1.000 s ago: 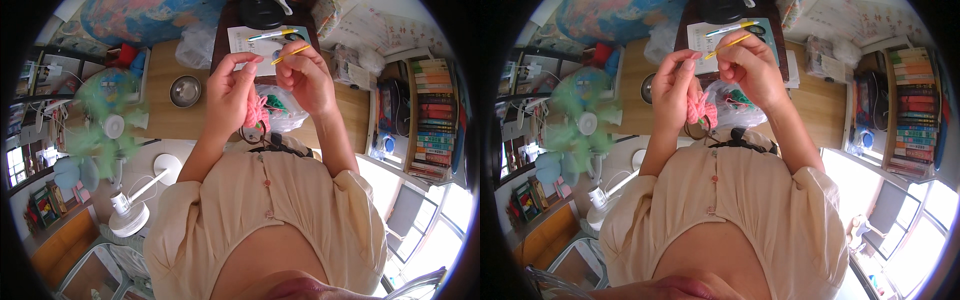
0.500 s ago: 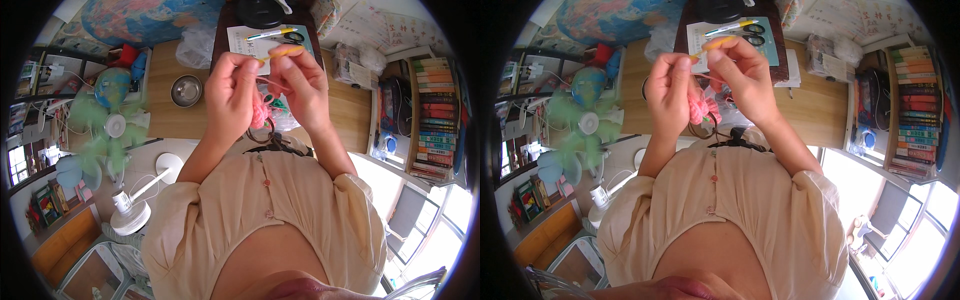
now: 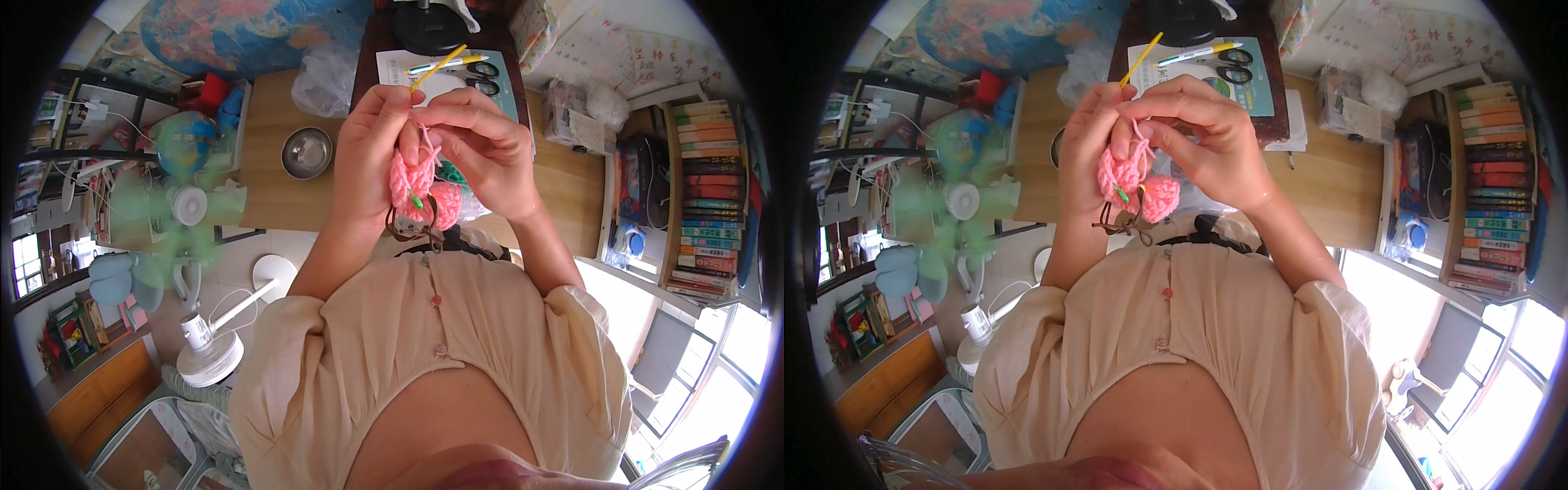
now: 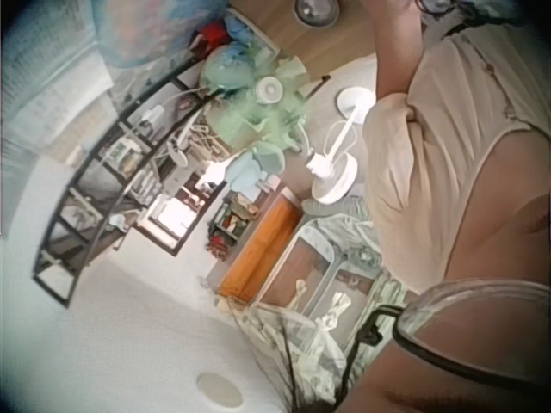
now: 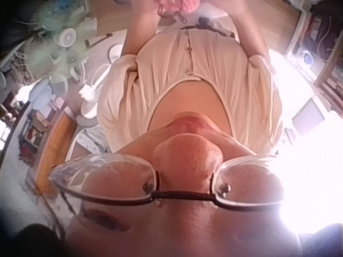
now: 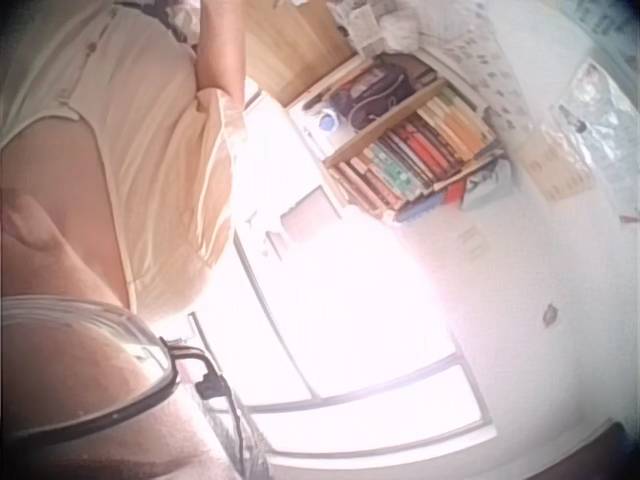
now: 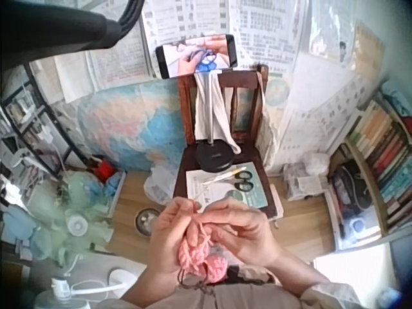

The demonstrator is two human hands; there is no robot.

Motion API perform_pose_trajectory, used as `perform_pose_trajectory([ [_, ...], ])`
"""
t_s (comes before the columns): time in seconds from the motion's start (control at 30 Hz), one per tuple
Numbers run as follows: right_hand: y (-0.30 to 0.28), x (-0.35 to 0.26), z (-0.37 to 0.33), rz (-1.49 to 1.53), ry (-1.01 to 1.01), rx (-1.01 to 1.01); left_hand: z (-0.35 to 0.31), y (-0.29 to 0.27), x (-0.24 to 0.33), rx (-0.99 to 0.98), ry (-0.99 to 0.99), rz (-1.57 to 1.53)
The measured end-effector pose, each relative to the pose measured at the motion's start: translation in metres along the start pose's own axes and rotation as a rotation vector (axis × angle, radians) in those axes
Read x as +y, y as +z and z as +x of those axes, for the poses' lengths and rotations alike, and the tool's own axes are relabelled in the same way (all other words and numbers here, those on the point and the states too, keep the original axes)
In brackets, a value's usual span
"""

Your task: The person assembles a pink crocheted hair accessory by tying thread around a hair elastic and using scissors to cut the excess length.

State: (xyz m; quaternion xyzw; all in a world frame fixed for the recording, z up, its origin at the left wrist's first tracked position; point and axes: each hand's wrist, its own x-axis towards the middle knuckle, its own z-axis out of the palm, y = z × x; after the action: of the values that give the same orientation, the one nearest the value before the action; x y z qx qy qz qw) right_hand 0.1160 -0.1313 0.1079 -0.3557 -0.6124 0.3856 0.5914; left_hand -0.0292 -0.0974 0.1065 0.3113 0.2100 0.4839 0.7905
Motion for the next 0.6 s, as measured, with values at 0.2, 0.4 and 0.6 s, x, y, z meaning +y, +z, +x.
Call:
perform_pose_trajectory([
  [0.2, -0.013, -0.009, 0.010, -0.255, -0.043, -0.125, 0.002, 0.002, -0.002, -0.028, -0.035, -0.070],
  [0.4, -0.009, 0.001, 0.004, 0.075, -0.019, -0.052, 0.005, -0.001, -0.012, -0.018, 0.032, 0.046],
  [0.6, -0.001, 0.005, -0.003, 0.352, 0.156, 0.090, 0.007, -0.004, -0.027, 0.033, 0.133, 0.095],
])
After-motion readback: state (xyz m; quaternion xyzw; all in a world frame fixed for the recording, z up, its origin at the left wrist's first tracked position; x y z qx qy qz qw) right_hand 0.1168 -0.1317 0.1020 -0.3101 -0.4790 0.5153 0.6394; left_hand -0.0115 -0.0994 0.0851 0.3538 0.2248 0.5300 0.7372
